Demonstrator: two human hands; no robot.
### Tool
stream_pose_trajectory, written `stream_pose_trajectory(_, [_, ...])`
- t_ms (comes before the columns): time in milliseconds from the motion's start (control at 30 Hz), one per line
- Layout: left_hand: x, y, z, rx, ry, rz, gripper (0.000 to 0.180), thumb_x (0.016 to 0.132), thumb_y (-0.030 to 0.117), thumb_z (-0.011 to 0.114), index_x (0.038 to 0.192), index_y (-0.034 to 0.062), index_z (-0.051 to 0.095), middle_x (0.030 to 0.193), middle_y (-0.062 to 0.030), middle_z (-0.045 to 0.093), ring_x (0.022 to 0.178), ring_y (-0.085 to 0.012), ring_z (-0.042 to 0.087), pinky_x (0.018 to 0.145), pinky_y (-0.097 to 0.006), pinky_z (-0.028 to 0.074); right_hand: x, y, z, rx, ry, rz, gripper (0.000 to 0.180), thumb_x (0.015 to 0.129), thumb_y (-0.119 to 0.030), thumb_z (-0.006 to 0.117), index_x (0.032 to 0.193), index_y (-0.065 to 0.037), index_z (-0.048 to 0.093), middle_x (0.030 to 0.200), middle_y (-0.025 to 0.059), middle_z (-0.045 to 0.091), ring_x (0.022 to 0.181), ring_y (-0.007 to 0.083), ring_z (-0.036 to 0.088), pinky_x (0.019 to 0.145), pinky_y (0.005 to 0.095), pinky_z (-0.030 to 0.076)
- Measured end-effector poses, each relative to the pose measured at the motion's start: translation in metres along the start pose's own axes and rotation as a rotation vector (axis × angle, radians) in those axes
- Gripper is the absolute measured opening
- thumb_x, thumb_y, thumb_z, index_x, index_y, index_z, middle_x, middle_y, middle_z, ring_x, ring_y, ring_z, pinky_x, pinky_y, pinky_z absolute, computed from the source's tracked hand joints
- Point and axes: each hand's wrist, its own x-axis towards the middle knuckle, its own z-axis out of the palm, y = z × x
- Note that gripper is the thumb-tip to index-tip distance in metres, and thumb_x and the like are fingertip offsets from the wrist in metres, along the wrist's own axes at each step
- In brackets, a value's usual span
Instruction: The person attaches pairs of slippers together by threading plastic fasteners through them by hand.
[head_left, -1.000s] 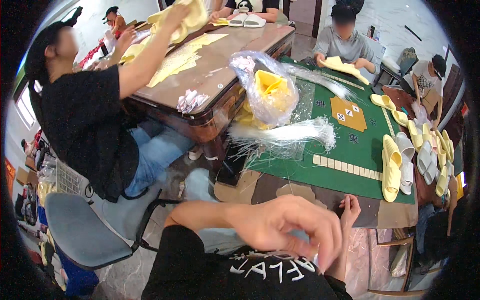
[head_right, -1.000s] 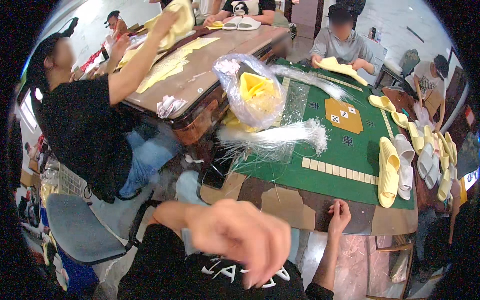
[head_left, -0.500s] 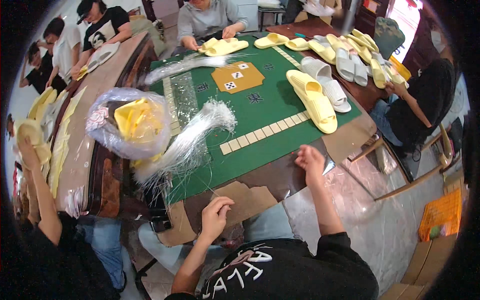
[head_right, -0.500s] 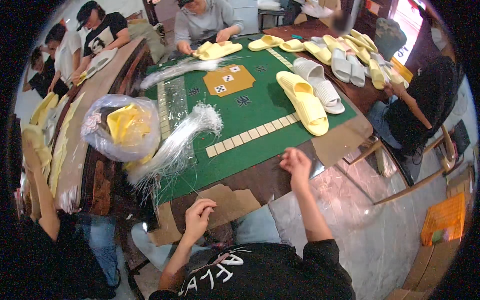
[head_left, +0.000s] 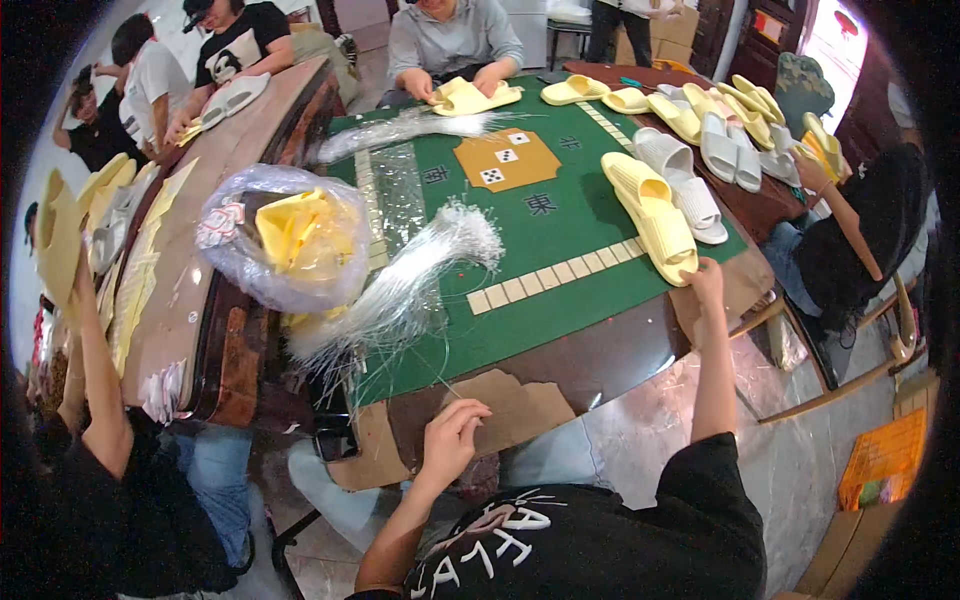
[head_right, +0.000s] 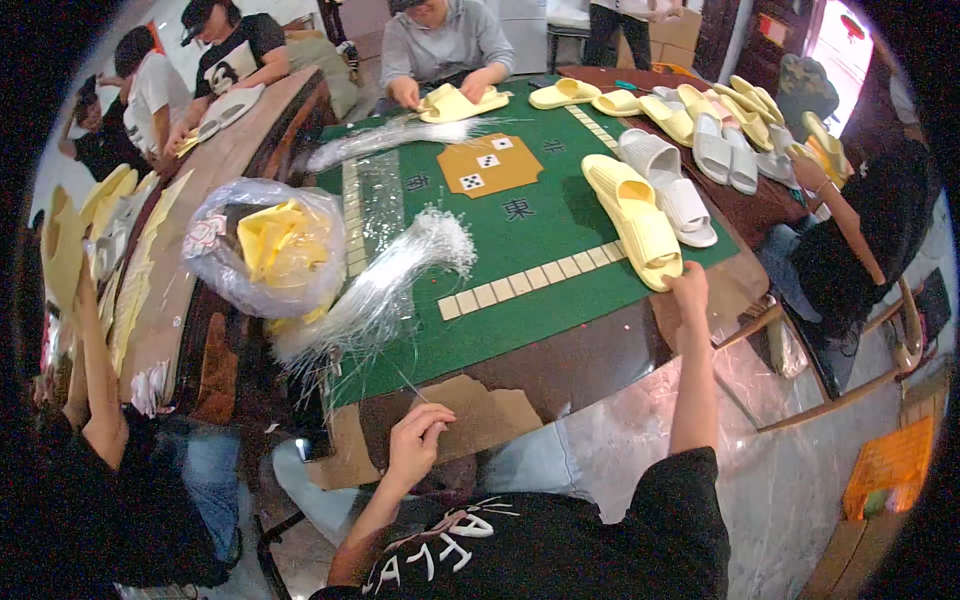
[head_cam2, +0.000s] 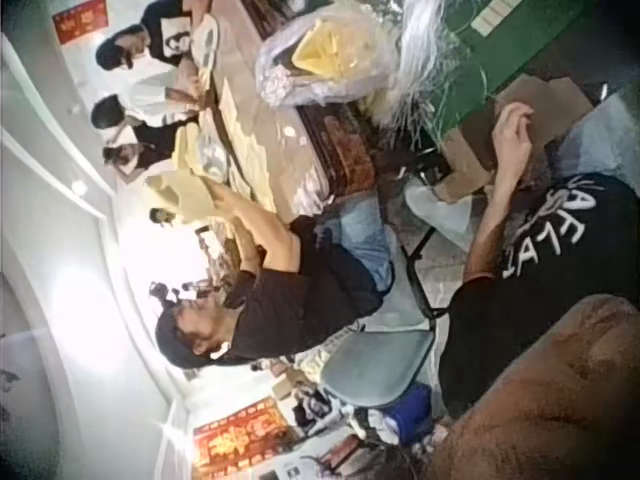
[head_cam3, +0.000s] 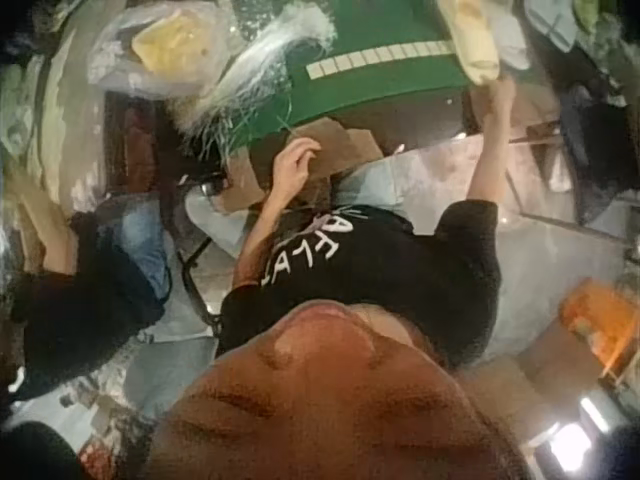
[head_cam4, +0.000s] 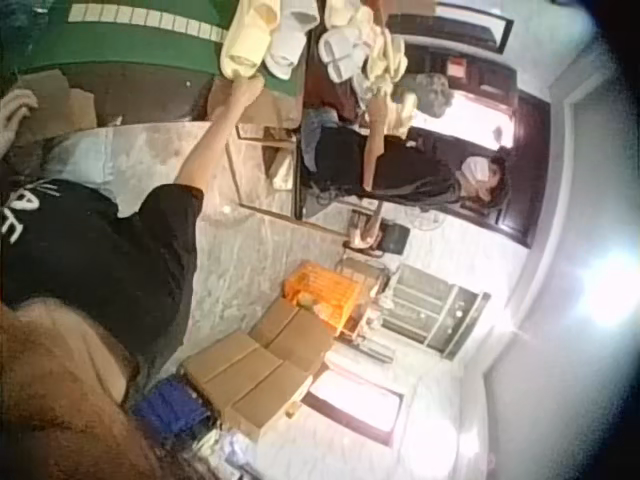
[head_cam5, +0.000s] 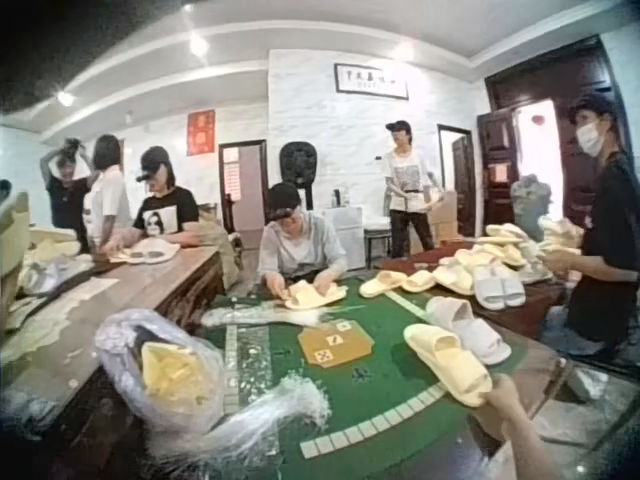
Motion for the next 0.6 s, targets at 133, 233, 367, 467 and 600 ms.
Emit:
stream_pose_trajectory(133, [-0.003, -0.010, 0.002, -0.020, 0.031, 0.023, 0.018, 0.077, -0.008, 0.055, 0.089, 0.0024, 0.063, 0.093, -0.0090, 0.063, 0.079, -0.0223, 0.063, 0.067, -0.029, 0.052, -0.012, -0.015, 0.001, 0.469, -0.081, 0.051, 0.032, 0.077, -0.009, 0.059, 0.105, 0.006, 0.060, 0.088, 0.0091, 0.065, 0.082, 0.0158, 0.059, 0.073, 0.0272, 0.044])
stream_pose_trajectory(233, [-0.004, -0.005, -0.001, -0.021, 0.025, 0.042, 0.019, 0.075, -0.009, 0.054, 0.090, 0.0005, 0.061, 0.095, -0.0089, 0.062, 0.080, -0.0234, 0.063, 0.068, -0.030, 0.052, -0.036, -0.030, 0.012, 0.689, 0.085, 0.037, 0.032, 0.085, -0.013, 0.054, 0.111, 0.005, 0.052, 0.106, 0.0112, 0.057, 0.092, 0.0181, 0.053, 0.080, 0.0296, 0.042])
stream_pose_trajectory(367, [-0.007, 0.014, -0.006, 0.363, 0.094, 0.328, 0.025, 0.067, -0.004, 0.055, 0.090, 0.0040, 0.061, 0.099, -0.0076, 0.060, 0.086, -0.0230, 0.061, 0.070, -0.032, 0.052, -0.075, -0.068, 0.001, 0.626, 0.249, -0.198, 0.033, 0.090, -0.020, 0.052, 0.116, 0.001, 0.050, 0.104, 0.0069, 0.055, 0.095, 0.0174, 0.052, 0.084, 0.0293, 0.042])
stream_pose_trajectory(467, [0.006, 0.049, -0.004, 0.448, 0.132, 0.522, 0.032, 0.070, 0.000, 0.056, 0.102, 0.0029, 0.062, 0.107, -0.0100, 0.060, 0.095, -0.0254, 0.059, 0.080, -0.033, 0.051, -0.088, -0.091, -0.016, 0.772, 0.030, -0.148, 0.031, 0.091, -0.019, 0.051, 0.114, 0.002, 0.053, 0.104, 0.0061, 0.056, 0.094, 0.0166, 0.052, 0.083, 0.0281, 0.042])
stream_pose_trajectory(600, [0.020, 0.086, -0.004, 0.635, 0.036, 0.653, 0.048, 0.074, 0.015, 0.059, 0.121, 0.0073, 0.054, 0.131, -0.0117, 0.046, 0.120, -0.0288, 0.043, 0.098, -0.041, 0.039, -0.131, -0.143, -0.003, 0.617, -0.402, -0.316, 0.024, 0.086, -0.012, 0.053, 0.103, 0.004, 0.058, 0.091, 0.0033, 0.060, 0.085, 0.0111, 0.053, 0.075, 0.0244, 0.043])
